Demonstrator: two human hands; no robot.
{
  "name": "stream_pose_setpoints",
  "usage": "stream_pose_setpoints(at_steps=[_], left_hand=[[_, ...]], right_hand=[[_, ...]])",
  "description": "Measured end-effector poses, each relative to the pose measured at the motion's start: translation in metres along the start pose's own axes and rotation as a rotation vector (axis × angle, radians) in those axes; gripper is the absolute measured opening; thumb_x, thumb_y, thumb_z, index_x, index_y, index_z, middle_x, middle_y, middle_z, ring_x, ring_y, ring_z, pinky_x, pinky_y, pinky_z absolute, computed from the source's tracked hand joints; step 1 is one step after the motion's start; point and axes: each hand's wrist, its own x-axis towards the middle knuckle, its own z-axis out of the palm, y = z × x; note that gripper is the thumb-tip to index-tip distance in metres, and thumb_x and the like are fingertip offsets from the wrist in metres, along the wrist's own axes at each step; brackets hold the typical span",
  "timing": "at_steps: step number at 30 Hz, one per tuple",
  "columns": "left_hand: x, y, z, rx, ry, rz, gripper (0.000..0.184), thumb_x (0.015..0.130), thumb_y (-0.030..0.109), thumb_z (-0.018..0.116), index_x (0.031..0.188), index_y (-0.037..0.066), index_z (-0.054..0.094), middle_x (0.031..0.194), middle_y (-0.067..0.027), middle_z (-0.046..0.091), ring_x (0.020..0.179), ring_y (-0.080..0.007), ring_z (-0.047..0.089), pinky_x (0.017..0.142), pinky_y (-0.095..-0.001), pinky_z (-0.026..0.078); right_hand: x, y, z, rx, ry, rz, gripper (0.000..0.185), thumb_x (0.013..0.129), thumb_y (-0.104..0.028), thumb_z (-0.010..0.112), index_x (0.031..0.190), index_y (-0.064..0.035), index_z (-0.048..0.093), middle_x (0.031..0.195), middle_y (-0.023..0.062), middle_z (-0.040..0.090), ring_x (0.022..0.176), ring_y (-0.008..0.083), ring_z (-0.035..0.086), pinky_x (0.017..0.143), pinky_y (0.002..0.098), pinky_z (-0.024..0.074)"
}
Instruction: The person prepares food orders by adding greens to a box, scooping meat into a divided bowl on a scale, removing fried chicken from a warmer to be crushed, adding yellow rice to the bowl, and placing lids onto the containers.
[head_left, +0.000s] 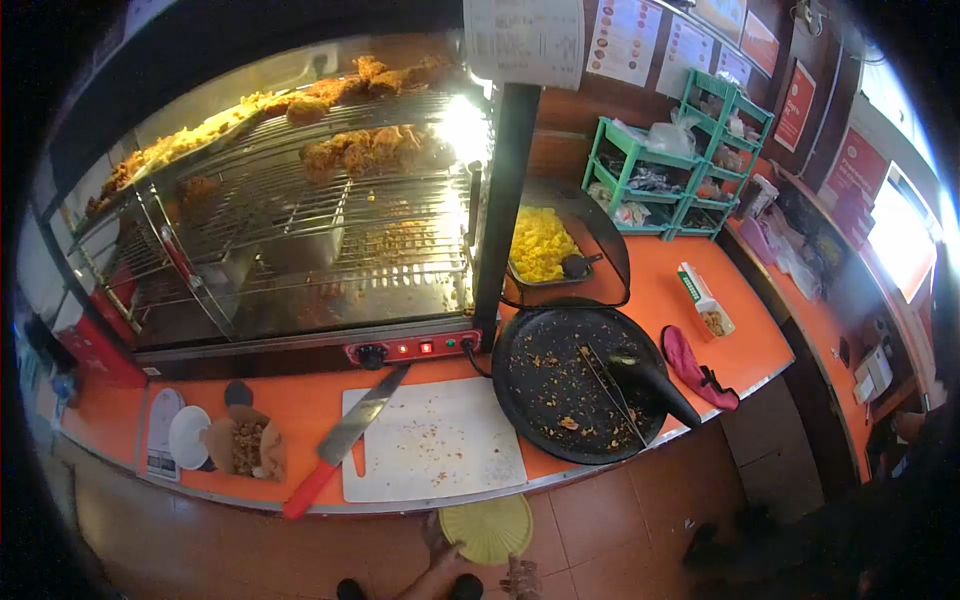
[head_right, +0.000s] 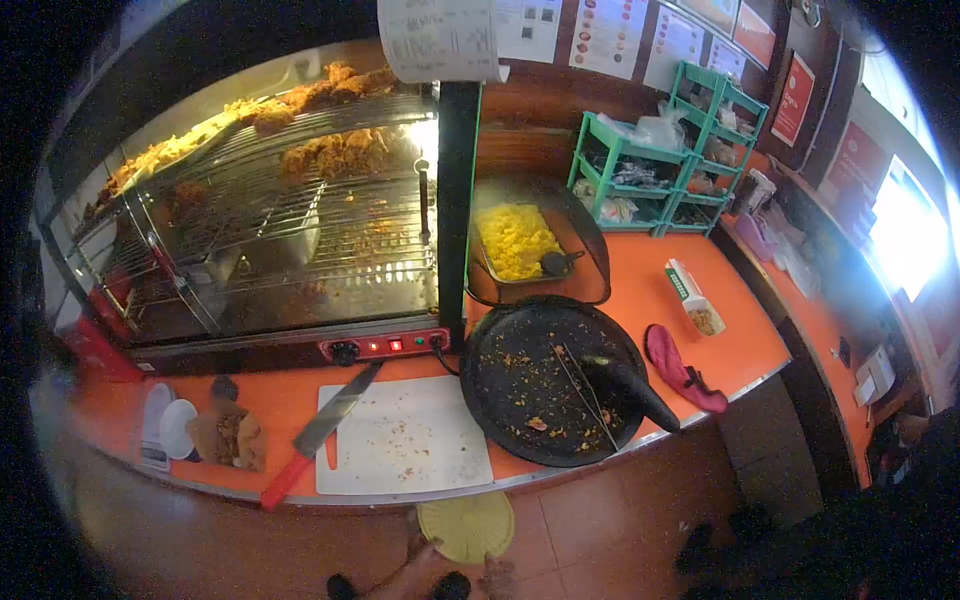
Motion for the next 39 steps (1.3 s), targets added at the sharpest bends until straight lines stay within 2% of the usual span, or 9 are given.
stream_pose_setpoints(at_steps=[7,19,21,25,29,32,34,36,39], left_hand=[[-0.112,0.022,0.024,0.032,0.087,-0.06,0.022,0.084,0.023,0.061,0.096,0.005,0.057,0.074,-0.0057,0.057,0.061,-0.0173,0.058,0.056,-0.029,0.052],[-0.261,0.055,-0.037,0.102,0.307,-0.054,0.019,0.083,0.015,0.062,0.091,0.0,0.056,0.073,-0.008,0.056,0.061,-0.0198,0.059,0.053,-0.0293,0.052],[-0.289,0.063,-0.05,0.114,0.357,-0.043,0.018,0.083,0.014,0.063,0.09,-0.001,0.055,0.072,-0.0084,0.056,0.061,-0.0202,0.059,0.053,-0.0293,0.052],[-0.344,0.082,-0.064,0.107,0.427,-0.029,0.017,0.081,0.011,0.064,0.088,-0.002,0.055,0.072,-0.009,0.056,0.06,-0.0212,0.059,0.052,-0.0301,0.051],[-0.402,0.115,-0.066,0.146,0.493,-0.034,0.019,0.075,0.007,0.066,0.09,0.0,0.056,0.078,-0.0111,0.057,0.063,-0.0222,0.058,0.054,-0.0356,0.047],[-0.426,0.117,-0.085,0.031,0.684,-0.116,0.02,0.075,0.007,0.064,0.093,0.003,0.056,0.081,-0.0109,0.057,0.065,-0.0203,0.056,0.057,-0.0345,0.047],[-0.478,0.155,-0.055,-0.013,0.67,0.086,0.03,0.073,0.002,0.061,0.103,0.002,0.057,0.08,-0.0086,0.06,0.062,-0.0191,0.06,0.047,-0.0319,0.051],[-0.465,0.106,-0.105,-0.151,0.641,0.341,0.037,0.075,0.001,0.061,0.111,0.002,0.054,0.091,-0.0089,0.058,0.072,-0.0191,0.059,0.056,-0.0309,0.05],[-0.494,0.097,-0.114,-0.218,0.749,0.4,0.043,0.077,0.001,0.061,0.118,0.0,0.051,0.105,-0.0089,0.054,0.087,-0.018,0.056,0.072,-0.0294,0.048]], right_hand=[[-0.038,-0.042,-0.024,0.137,-0.033,0.004,0.027,0.083,-0.017,0.056,0.104,-0.0016,0.061,0.099,0.0079,0.062,0.086,0.0186,0.059,0.077,0.0337,0.0474],[-0.185,-0.13,-0.236,0.181,0.167,-0.355,0.029,0.085,-0.015,0.055,0.109,-0.0005,0.06,0.103,0.0072,0.061,0.089,0.0174,0.058,0.08,0.0327,0.0469],[-0.179,-0.225,-0.204,0.057,0.291,-0.277,0.027,0.086,-0.014,0.051,0.108,-0.0015,0.058,0.094,0.0074,0.061,0.083,0.0139,0.056,0.071,0.0261,0.0461],[-0.068,-0.259,-0.161,0.249,0.319,-0.446,0.028,0.09,-0.016,0.053,0.113,-0.0002,0.056,0.106,0.006,0.057,0.098,0.0164,0.052,0.087,0.03,0.0413],[0.03,-0.279,-0.11,-0.067,0.542,-0.717,0.026,0.09,-0.014,0.052,0.113,-0.0002,0.053,0.103,0.007,0.054,0.091,0.0185,0.051,0.084,0.0301,0.0432],[0.069,-0.289,-0.074,0.43,0.397,-0.467,0.027,0.091,-0.014,0.053,0.115,-0.0016,0.049,0.104,0.008,0.054,0.092,0.0199,0.051,0.085,0.0313,0.0434],[0.09,-0.278,-0.066,0.243,0.573,-0.555,0.028,0.092,-0.013,0.054,0.117,-0.0029,0.046,0.106,0.0083,0.053,0.093,0.0206,0.051,0.085,0.0322,0.0442],[0.057,-0.311,-0.064,-0.102,0.635,-0.259,0.044,0.09,-0.024,0.059,0.125,-0.0019,0.045,0.124,0.0185,0.053,0.108,0.0304,0.053,0.093,0.0405,0.0428],[0.069,-0.302,-0.067,-0.58,0.872,-0.315,0.066,0.087,-0.046,0.058,0.132,0.0008,0.041,0.129,0.0248,0.046,0.116,0.0399,0.046,0.098,0.0473,0.0384]])
